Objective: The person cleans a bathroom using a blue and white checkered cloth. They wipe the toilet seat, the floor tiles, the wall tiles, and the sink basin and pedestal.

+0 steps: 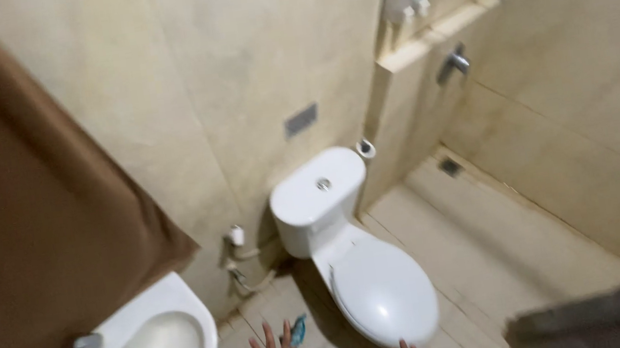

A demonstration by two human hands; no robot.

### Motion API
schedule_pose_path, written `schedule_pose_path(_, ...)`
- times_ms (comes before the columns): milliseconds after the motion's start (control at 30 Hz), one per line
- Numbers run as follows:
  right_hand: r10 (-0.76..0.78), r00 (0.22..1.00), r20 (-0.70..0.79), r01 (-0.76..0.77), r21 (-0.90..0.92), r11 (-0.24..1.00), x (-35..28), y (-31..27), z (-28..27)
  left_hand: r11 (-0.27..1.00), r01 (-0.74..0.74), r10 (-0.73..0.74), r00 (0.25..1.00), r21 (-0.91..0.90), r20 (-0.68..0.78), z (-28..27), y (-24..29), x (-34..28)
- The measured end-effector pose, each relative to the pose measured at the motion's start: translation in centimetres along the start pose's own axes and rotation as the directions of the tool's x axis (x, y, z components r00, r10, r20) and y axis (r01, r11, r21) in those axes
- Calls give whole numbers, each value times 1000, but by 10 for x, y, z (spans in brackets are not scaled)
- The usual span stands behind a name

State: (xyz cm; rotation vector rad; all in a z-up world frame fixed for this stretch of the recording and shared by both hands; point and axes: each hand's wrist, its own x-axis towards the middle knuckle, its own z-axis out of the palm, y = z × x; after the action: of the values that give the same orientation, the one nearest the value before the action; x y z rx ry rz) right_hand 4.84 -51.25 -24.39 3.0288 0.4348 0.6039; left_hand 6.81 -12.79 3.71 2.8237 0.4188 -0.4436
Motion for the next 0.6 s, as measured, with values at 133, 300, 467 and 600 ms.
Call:
schedule_pose_path(133, 47, 435, 899, -206, 48, 977, 89, -11, -228, 994, -75, 89, 979, -81, 181, -35, 47, 2)
schedule_pose_path(300, 101, 585, 805, -331, 124, 936, 110, -6, -256, 980, -184, 196, 947, -70, 253, -35, 95, 0)
schedule_pose_path(467, 123, 717, 686, -368, 224, 902, 120, 20, -270, 975, -173, 208, 935, -142, 286, -52, 159, -2)
schedule_pose_path(600, 57, 737, 674, -317, 269, 909, 125, 71, -265, 931, -179, 233, 962, -318, 141, -55, 215, -14)
